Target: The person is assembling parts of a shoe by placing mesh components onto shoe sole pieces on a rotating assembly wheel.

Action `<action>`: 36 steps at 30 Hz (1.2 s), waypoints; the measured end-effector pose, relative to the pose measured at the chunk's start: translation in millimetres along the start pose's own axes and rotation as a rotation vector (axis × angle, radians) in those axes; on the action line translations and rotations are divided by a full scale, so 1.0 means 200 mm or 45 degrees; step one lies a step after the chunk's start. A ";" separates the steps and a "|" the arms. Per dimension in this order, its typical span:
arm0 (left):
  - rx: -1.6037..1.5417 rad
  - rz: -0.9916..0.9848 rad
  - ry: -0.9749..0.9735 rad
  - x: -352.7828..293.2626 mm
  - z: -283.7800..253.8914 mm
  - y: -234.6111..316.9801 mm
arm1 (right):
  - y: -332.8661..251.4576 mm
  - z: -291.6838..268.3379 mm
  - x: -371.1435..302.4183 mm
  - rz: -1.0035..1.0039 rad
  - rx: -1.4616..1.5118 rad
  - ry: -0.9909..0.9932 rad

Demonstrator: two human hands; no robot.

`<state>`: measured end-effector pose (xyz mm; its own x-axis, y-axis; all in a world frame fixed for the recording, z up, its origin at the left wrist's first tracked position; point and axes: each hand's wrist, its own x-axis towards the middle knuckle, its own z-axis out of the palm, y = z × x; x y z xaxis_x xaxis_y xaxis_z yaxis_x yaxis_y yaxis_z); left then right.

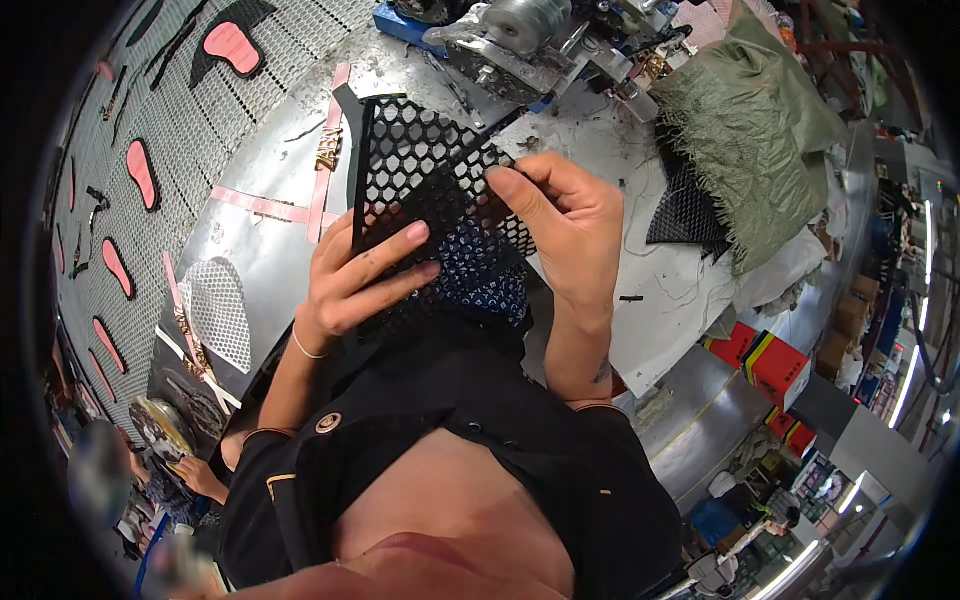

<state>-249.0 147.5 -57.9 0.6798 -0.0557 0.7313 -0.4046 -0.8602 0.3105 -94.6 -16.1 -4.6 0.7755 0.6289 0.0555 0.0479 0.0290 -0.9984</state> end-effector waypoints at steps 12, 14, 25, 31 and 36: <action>0.000 -0.070 -0.052 -0.02 -0.08 -0.04 | 0.05 -0.02 0.03 -0.198 -0.093 0.035; 0.051 -0.057 0.040 -0.04 -0.11 -0.09 | 0.06 -0.02 0.03 -0.141 -0.148 0.135; 1.210 -0.222 0.847 -0.14 -0.76 -0.77 | 0.17 -0.05 0.01 -0.014 -0.186 0.091; 1.466 -1.272 0.491 -0.73 -0.90 -1.54 | 0.21 -0.05 0.01 0.024 -0.262 0.065; 1.558 -1.854 0.259 -0.97 -0.76 -1.56 | 0.27 -0.14 -0.04 0.015 -0.451 0.142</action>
<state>-348.3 503.8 -204.8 -0.0622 0.9074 0.4156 0.9814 -0.0202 0.1910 -81.1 -41.0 -58.5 0.8401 0.5387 0.0638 0.2382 -0.2607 -0.9356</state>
